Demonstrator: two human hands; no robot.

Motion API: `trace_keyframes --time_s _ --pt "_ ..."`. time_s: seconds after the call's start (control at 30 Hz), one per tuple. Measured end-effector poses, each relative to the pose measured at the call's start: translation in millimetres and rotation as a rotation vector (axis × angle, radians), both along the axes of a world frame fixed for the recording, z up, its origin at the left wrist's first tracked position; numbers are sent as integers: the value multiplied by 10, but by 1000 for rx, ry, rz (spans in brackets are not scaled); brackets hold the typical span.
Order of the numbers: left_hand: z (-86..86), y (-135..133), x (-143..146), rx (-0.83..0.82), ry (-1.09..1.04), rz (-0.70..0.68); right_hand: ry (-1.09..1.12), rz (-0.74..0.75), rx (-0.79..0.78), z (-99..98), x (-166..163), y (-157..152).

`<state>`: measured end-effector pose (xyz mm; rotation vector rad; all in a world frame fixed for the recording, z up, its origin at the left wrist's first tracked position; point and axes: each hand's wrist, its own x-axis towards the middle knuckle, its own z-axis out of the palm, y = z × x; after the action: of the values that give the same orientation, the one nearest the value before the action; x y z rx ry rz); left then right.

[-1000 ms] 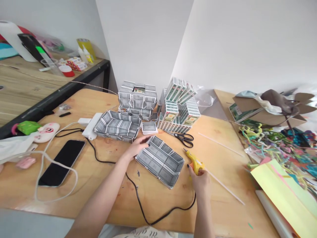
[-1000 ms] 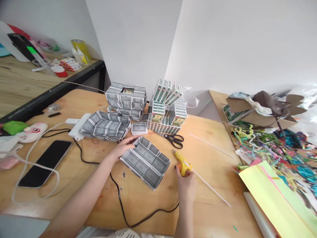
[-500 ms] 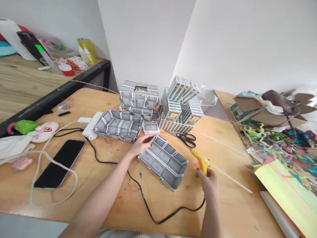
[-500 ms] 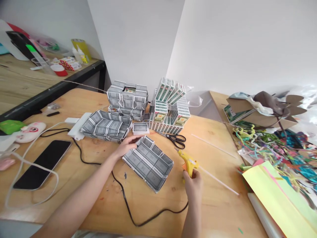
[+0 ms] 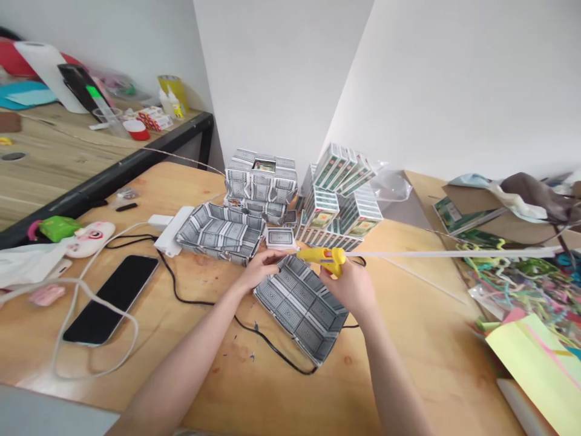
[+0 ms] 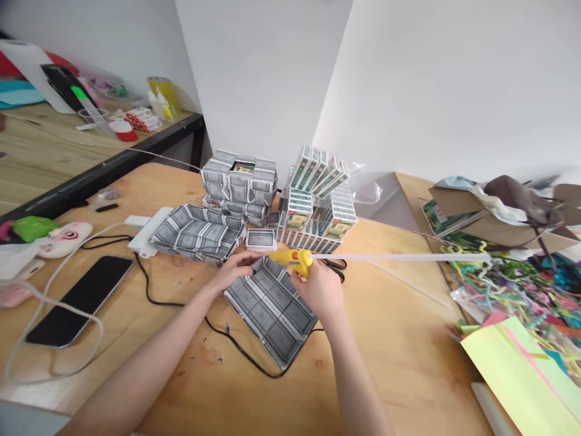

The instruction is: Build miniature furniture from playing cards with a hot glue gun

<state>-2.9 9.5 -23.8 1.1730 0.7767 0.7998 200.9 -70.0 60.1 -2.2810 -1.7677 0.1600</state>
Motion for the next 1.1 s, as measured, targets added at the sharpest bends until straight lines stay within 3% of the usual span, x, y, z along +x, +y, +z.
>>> trace_keyframes --time_s 0.2,0.5,0.83,1.1 --pt "25 -2 9 -8 22 29 -292 154 -142 -27 -38 28" --pt "30 -17 10 -21 29 19 -345 413 13 -84 -50 38" --pt "-18 -13 11 -10 80 38 -355 551 -224 166 -99 81" --pt "30 -41 11 42 182 110 -411 680 -234 280 -162 154"
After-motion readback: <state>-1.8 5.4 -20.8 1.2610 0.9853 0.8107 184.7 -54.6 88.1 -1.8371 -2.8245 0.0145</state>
